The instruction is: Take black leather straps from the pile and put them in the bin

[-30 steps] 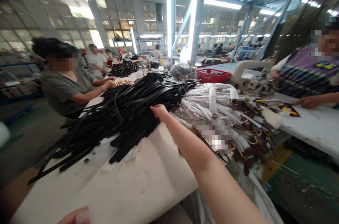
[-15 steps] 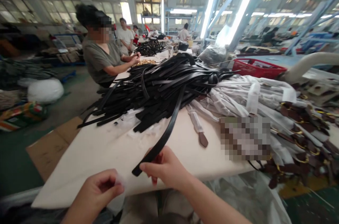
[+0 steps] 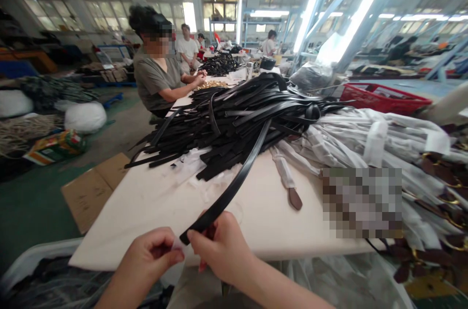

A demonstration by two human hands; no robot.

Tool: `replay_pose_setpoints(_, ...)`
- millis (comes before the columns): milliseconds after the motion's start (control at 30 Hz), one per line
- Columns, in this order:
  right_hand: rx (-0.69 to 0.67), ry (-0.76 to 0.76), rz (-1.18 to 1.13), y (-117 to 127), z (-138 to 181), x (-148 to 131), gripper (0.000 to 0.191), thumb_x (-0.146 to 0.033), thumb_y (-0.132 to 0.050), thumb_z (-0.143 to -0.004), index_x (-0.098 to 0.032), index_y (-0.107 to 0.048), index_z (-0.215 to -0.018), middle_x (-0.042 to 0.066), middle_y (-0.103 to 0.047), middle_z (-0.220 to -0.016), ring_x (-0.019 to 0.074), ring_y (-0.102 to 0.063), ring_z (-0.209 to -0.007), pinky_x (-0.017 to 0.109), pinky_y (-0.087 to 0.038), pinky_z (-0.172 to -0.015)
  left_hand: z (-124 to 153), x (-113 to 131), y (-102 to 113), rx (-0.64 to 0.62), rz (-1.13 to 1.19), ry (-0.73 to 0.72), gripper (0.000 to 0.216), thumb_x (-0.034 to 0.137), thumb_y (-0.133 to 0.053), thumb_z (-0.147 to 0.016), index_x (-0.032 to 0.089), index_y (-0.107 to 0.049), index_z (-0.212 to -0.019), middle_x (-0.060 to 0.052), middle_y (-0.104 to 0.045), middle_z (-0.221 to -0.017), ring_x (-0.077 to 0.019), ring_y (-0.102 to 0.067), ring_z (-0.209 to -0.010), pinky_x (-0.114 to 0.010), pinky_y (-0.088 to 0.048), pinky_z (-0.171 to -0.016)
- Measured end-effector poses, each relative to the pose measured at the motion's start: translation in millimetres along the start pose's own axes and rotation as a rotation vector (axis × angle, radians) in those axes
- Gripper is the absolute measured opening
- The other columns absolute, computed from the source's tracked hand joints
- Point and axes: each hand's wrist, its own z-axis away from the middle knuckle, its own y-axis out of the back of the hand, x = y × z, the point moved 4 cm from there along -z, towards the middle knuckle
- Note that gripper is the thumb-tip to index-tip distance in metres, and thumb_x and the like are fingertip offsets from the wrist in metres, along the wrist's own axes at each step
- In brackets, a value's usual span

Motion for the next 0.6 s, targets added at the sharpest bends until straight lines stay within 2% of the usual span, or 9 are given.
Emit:
replay_pose_setpoints(100, -0.017, 0.001, 0.025, 1, 0, 5, 0.022, -0.035, -0.063, -0.072, -0.018, -0.052, -0.063, -0.005, -0.05, -0.05, 0.0082, -0.045, -0.036, 0.021, -0.04, -0.036, -3, 2, -1, -0.013, -0.006, -0.05, 0.016, 0.03, -0.07, -0.063, 0.017, -0.064, -0.057, 0.0, -0.055, -0.061, -0.0174, -0.051, -0.063, -0.027, -0.039, -0.06)
replay_pose_setpoints(200, -0.103, 0.061, 0.115, 3, 1, 7, 0.018, -0.027, -0.061, -0.075, -0.017, -0.053, -0.063, -0.005, -0.046, -0.051, 0.0063, -0.041, -0.042, 0.018, -0.035, -0.039, -4, 5, -4, -0.059, -0.068, -0.176, 0.024, 0.036, -0.067, -0.073, 0.017, -0.065, -0.058, 0.0, -0.054, -0.063, -0.017, -0.052, -0.065, -0.026, -0.038, -0.061)
replay_pose_setpoints(267, -0.167, 0.114, 0.175, 8, -1, 6, 0.01, -0.022, -0.069, -0.072, -0.015, -0.063, -0.076, -0.005, -0.048, -0.057, 0.0063, -0.042, -0.05, 0.017, -0.032, -0.044, -4, 5, -6, -0.104, -0.1, -0.212, 0.026, 0.036, -0.064, -0.078, 0.017, -0.065, -0.059, -0.001, -0.056, -0.066, -0.0175, -0.054, -0.068, -0.026, -0.039, -0.064)
replay_pose_setpoints(333, -0.17, 0.107, 0.039, 18, -8, 6, 0.038, -0.031, -0.079, -0.069, -0.016, -0.066, -0.102, -0.006, -0.049, -0.058, 0.0067, -0.04, -0.051, 0.017, -0.031, -0.044, -3, -1, -7, -0.136, -0.101, -0.149, 0.025, 0.034, -0.062, -0.079, 0.017, -0.064, -0.061, -0.002, -0.058, -0.066, -0.0178, -0.054, -0.069, -0.026, -0.039, -0.065)
replay_pose_setpoints(367, -0.124, 0.081, -0.101, 25, -12, 7, 0.049, -0.041, -0.079, -0.07, -0.015, -0.065, -0.109, -0.008, -0.046, -0.055, 0.0064, -0.036, -0.048, 0.017, -0.03, -0.041, -2, -4, -7, -0.146, -0.091, -0.102, 0.024, 0.034, -0.061, -0.079, 0.016, -0.065, -0.062, -0.002, -0.059, -0.066, -0.018, -0.054, -0.069, -0.026, -0.039, -0.064)
replay_pose_setpoints(433, 0.028, 0.048, -0.339, 36, -20, 13, 0.054, -0.057, -0.07, -0.076, -0.012, -0.065, -0.104, -0.011, -0.036, -0.046, 0.0052, -0.025, -0.04, 0.017, -0.025, -0.036, 0, -10, -8, -0.166, -0.065, -0.036, 0.026, 0.037, -0.06, -0.08, 0.015, -0.068, -0.068, -0.003, -0.063, -0.067, -0.0188, -0.055, -0.07, -0.026, -0.04, -0.065)
replay_pose_setpoints(467, 0.094, 0.055, -0.372, 38, -22, 17, 0.053, -0.061, -0.064, -0.08, -0.011, -0.067, -0.097, -0.011, -0.032, -0.043, 0.0046, -0.022, -0.037, 0.017, -0.022, -0.034, 1, -11, -8, -0.175, -0.051, -0.027, 0.03, 0.039, -0.059, -0.081, 0.014, -0.07, -0.069, -0.004, -0.065, -0.068, -0.0191, -0.056, -0.071, -0.026, -0.041, -0.065)
replay_pose_setpoints(533, 0.122, 0.099, -0.265, 30, -21, 25, 0.053, -0.061, -0.061, -0.083, -0.01, -0.07, -0.094, -0.01, -0.035, -0.04, 0.0043, -0.025, -0.034, 0.018, -0.022, -0.034, 2, -14, -7, -0.18, -0.024, -0.018, 0.037, 0.045, -0.058, -0.083, 0.014, -0.071, -0.068, -0.004, -0.066, -0.067, -0.0178, -0.056, -0.068, -0.025, -0.04, -0.063)
replay_pose_setpoints(600, 0.012, 0.158, -0.088, 11, -15, 34, 0.054, -0.059, -0.059, -0.086, -0.01, -0.072, -0.103, -0.006, -0.043, -0.045, 0.0055, -0.034, -0.036, 0.018, -0.027, -0.036, 2, -15, -5, -0.153, 0.014, -0.01, 0.04, 0.047, -0.059, -0.083, 0.013, -0.071, -0.065, -0.002, -0.063, -0.062, -0.0149, -0.051, -0.061, -0.024, -0.037, -0.058)
